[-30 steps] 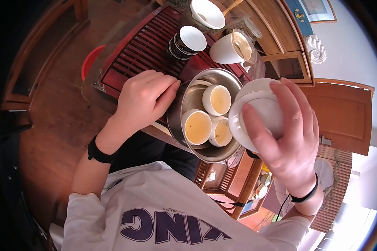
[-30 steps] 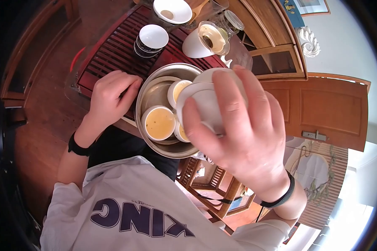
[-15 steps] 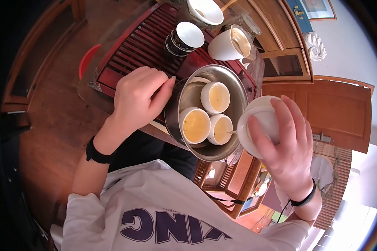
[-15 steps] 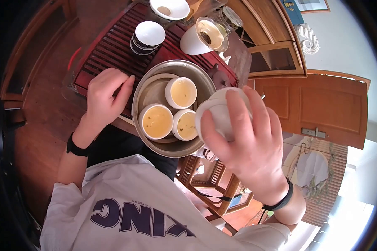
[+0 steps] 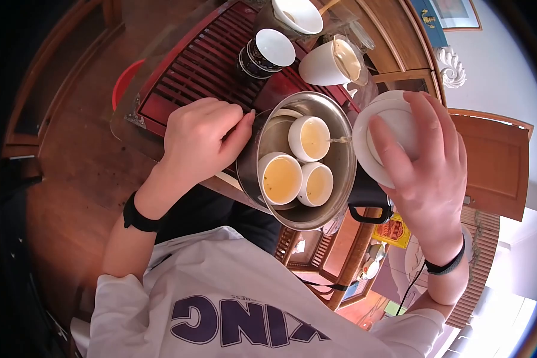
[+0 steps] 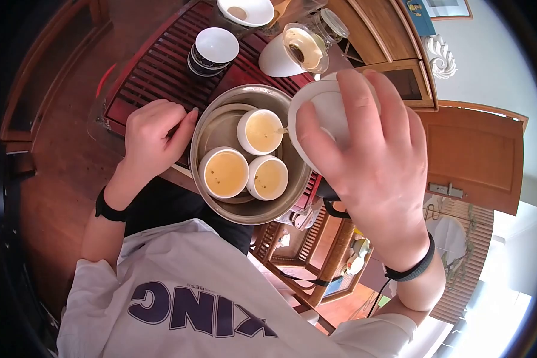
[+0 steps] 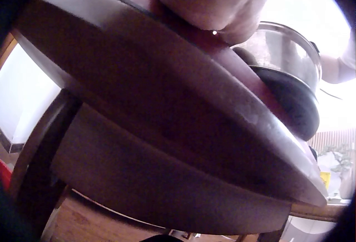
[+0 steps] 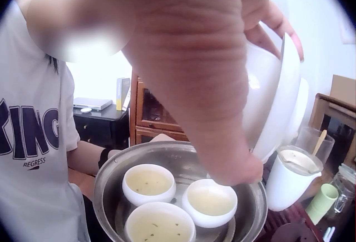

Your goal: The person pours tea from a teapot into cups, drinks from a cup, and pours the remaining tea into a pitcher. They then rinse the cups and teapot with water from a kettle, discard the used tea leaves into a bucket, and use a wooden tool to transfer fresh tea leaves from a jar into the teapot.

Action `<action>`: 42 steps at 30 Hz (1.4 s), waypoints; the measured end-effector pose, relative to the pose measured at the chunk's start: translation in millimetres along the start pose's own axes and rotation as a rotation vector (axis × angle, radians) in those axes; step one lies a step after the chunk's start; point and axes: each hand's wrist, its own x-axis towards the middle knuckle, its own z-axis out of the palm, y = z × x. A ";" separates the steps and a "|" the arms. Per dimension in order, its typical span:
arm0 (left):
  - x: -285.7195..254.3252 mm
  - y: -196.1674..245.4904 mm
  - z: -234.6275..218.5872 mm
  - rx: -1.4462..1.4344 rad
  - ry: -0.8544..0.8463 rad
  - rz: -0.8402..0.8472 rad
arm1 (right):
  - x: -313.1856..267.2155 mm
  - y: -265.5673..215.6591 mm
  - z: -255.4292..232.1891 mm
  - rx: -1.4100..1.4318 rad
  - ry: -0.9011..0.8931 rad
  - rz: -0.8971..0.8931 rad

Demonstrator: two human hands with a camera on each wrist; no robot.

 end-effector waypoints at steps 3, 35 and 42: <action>0.2 0.5 0.0 0.010 0.002 0.007 | 1.3 1.9 -1.6 -0.025 0.019 0.006; 0.3 1.1 1.6 0.043 -0.005 0.008 | -8.7 10.7 -11.6 -0.204 0.035 0.057; 0.3 3.0 1.3 -0.004 0.001 0.012 | -9.7 10.9 -10.8 -0.231 0.067 0.084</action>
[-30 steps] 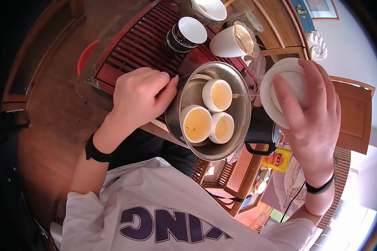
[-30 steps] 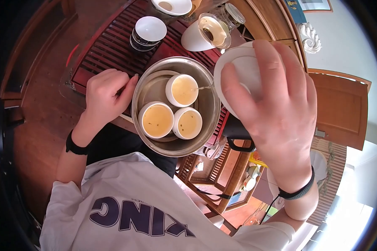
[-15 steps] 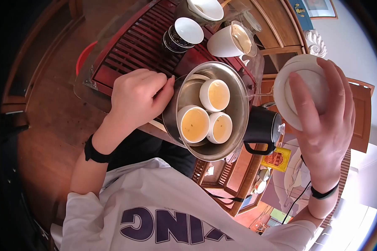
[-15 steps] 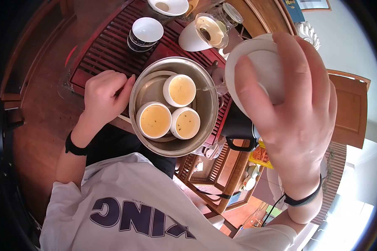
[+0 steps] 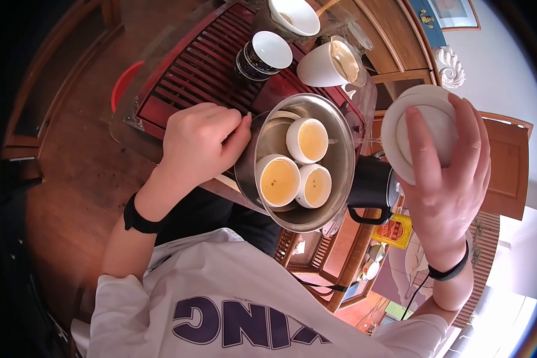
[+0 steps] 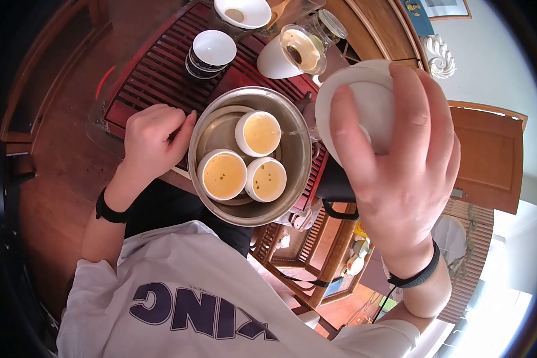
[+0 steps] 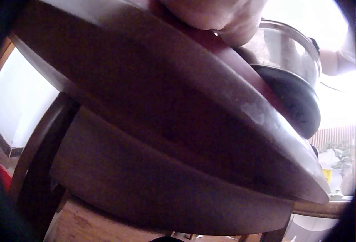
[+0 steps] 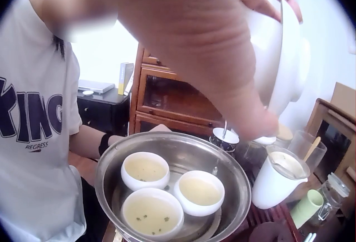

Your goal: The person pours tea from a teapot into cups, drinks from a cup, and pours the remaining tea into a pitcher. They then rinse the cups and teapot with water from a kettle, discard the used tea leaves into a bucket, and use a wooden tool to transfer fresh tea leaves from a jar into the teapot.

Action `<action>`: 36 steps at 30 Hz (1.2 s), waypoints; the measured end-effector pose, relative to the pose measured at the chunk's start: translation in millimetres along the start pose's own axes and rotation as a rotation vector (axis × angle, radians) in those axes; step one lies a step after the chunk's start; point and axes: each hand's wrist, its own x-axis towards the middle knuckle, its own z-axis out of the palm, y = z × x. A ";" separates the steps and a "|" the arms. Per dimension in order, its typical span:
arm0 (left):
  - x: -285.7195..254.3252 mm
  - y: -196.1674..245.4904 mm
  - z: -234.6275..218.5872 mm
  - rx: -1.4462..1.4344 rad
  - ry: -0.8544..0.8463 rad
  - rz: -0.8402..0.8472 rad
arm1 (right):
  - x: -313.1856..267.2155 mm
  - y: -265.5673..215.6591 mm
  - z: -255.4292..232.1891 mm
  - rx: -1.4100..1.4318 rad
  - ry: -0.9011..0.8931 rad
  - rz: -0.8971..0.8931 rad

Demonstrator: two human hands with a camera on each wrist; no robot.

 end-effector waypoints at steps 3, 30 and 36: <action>-0.2 0.2 0.1 0.002 -0.002 -0.002 | 1.2 5.2 -9.0 0.004 -0.006 0.019; -0.5 -2.9 0.9 0.068 -0.011 0.012 | -7.0 -28.1 -36.7 0.035 -0.071 -0.012; -1.3 -2.3 0.9 0.072 -0.008 0.013 | 6.7 -40.7 -42.3 0.085 0.050 -0.146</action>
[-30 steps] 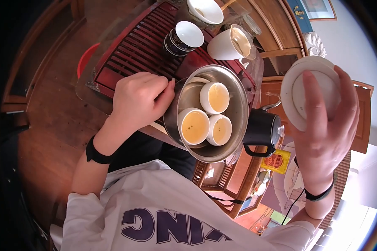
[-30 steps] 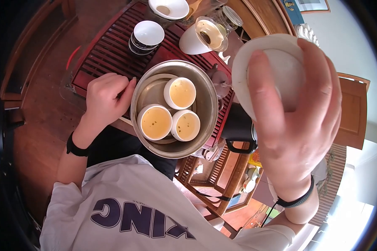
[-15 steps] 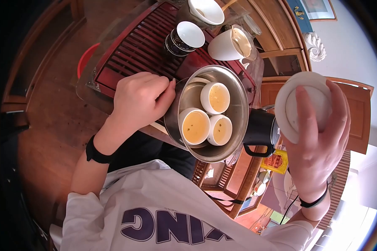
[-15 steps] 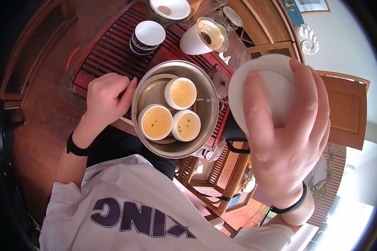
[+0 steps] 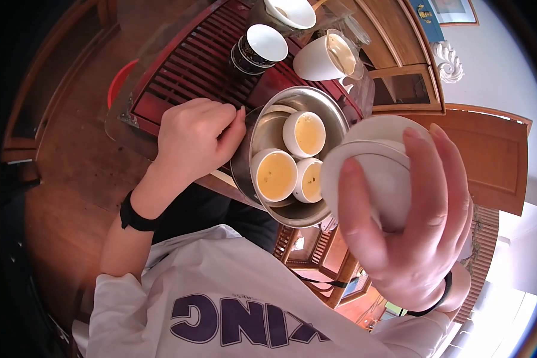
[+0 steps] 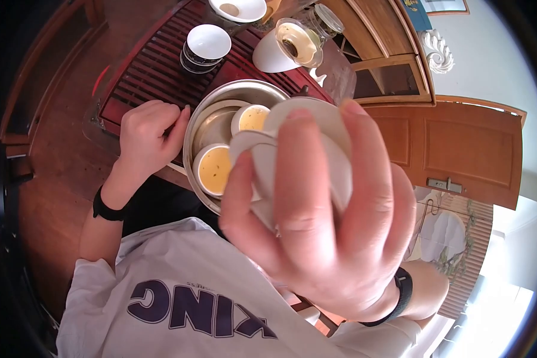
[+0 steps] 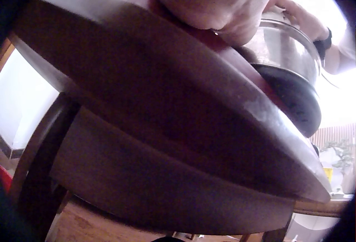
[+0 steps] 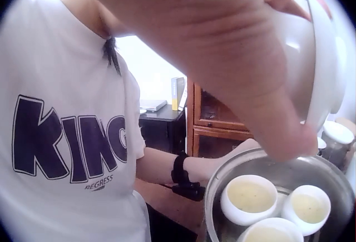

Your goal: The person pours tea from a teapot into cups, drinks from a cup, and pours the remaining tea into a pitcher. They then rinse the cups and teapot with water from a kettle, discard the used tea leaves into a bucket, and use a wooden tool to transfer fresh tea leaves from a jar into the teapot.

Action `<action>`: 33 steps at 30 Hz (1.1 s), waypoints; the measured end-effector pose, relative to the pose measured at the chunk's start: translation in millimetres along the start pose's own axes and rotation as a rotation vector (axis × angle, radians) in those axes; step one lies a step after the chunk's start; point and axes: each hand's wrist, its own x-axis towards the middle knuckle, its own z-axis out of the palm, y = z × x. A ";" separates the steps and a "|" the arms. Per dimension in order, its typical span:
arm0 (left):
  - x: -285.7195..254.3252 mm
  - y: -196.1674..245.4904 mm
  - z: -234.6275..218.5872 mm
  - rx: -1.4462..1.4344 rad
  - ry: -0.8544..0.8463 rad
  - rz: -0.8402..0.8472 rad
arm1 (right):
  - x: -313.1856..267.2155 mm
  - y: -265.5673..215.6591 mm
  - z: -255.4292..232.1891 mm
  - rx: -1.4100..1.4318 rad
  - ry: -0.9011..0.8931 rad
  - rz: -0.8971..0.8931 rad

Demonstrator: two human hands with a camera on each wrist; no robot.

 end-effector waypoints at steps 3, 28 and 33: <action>0.2 0.2 -0.1 0.004 -0.001 0.000 | 0.6 -4.6 3.4 -0.032 0.017 0.011; 2.9 3.0 -2.7 0.014 -0.007 0.012 | -6.5 -12.4 64.4 -0.031 -0.123 0.193; 1.1 0.8 -2.8 -0.004 -0.012 0.058 | -25.6 8.1 56.9 0.157 -0.112 0.391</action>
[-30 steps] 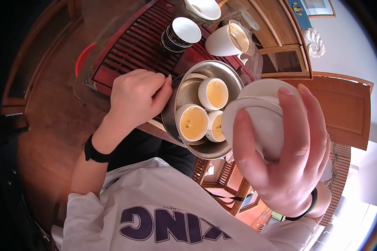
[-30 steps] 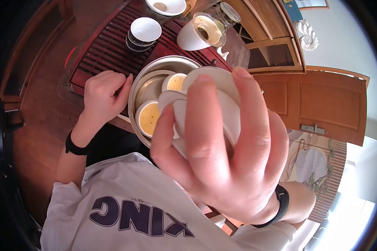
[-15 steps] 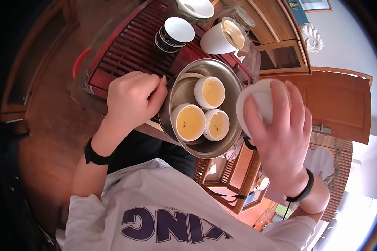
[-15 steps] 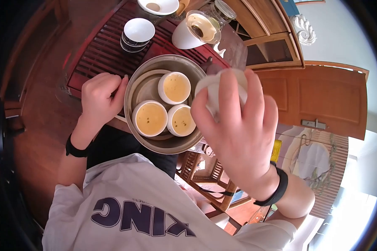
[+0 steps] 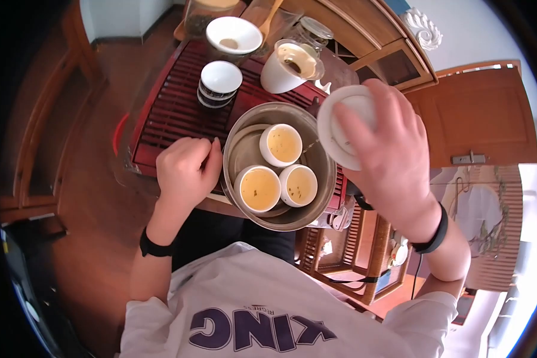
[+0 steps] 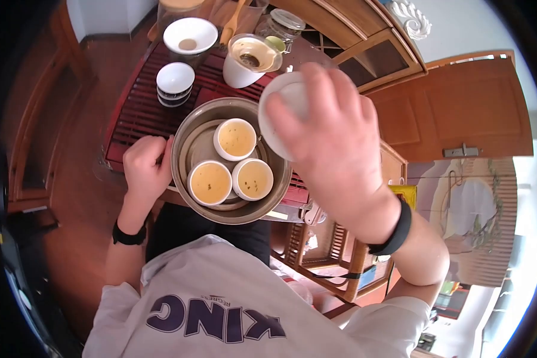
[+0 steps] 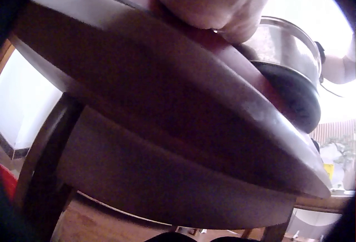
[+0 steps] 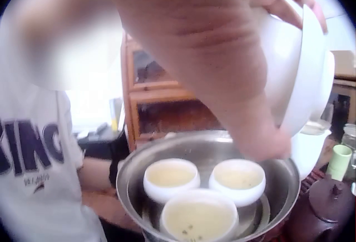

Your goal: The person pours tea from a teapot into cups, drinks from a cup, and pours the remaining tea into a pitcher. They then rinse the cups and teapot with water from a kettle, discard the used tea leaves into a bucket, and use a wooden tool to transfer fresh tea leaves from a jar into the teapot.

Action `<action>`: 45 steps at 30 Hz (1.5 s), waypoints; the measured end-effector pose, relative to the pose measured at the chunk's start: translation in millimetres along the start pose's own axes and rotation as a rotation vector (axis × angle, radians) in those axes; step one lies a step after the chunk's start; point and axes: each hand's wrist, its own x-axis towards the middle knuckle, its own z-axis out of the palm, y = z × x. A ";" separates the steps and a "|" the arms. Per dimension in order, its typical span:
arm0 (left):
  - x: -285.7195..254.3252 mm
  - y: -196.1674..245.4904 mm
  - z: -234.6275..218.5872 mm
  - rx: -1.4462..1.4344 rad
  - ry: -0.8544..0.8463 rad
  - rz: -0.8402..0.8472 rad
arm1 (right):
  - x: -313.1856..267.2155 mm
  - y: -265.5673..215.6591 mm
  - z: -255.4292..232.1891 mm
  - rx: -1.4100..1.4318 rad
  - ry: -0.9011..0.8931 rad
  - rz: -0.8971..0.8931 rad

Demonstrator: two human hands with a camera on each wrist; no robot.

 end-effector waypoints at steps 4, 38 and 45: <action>-0.6 1.3 -1.3 -0.041 0.004 0.008 | -35.3 27.8 -4.8 0.661 -0.074 0.411; -18.9 54.7 -30.8 -0.309 -0.347 -0.095 | -137.1 -99.0 67.0 0.982 0.189 0.980; -24.7 81.4 -57.1 -0.207 -0.262 -0.085 | -127.5 -103.9 68.6 1.055 0.191 0.956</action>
